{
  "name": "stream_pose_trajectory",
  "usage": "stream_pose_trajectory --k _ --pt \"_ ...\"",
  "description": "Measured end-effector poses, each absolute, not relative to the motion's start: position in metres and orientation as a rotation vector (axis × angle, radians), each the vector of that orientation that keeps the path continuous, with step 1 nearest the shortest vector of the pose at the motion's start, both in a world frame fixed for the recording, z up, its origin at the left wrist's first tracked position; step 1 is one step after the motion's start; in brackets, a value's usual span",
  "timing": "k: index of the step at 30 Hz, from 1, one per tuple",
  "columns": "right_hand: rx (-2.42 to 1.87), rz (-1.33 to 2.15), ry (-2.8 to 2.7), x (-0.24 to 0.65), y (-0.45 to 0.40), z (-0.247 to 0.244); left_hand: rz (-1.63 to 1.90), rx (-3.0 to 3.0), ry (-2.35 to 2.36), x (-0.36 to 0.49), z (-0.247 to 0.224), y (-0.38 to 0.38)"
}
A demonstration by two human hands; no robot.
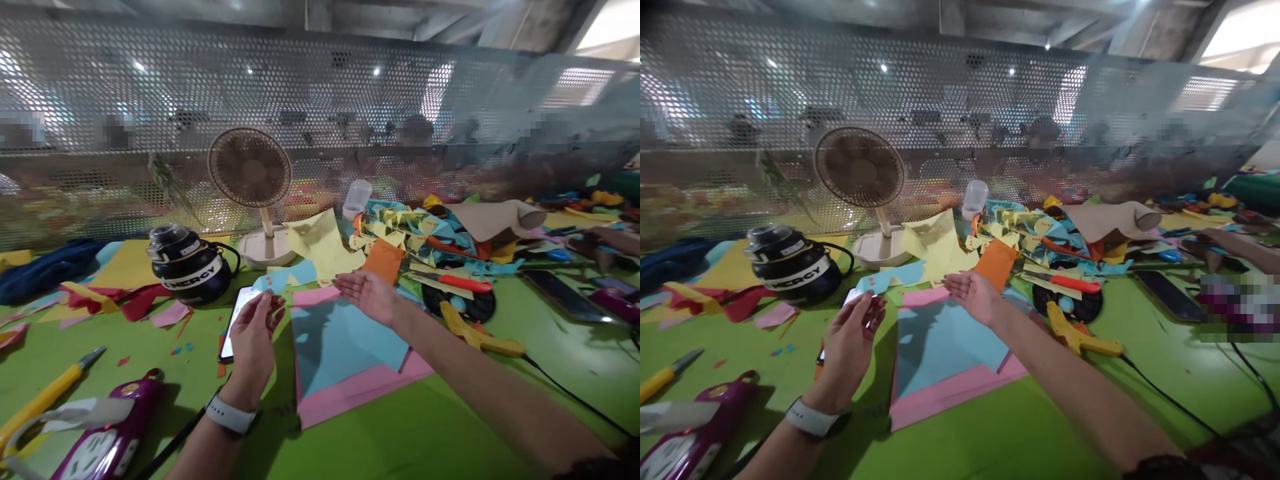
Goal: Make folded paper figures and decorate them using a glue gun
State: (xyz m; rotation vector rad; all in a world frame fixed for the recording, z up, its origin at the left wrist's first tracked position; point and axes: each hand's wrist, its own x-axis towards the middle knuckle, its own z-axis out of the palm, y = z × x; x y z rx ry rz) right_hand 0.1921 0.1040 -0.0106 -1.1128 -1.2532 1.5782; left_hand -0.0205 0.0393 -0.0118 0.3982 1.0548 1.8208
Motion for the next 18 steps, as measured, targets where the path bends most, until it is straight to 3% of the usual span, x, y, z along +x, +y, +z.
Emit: stream_pose_trajectory --k 9,18 --pt "-1.299 1.301 -1.510 0.187 0.110 -0.011 1.829 0.395 1.071 -0.018 -0.010 0.038" --pt "-1.368 0.880 -2.002 0.114 0.134 -0.017 1.874 0.405 1.022 -0.025 -0.009 0.040"
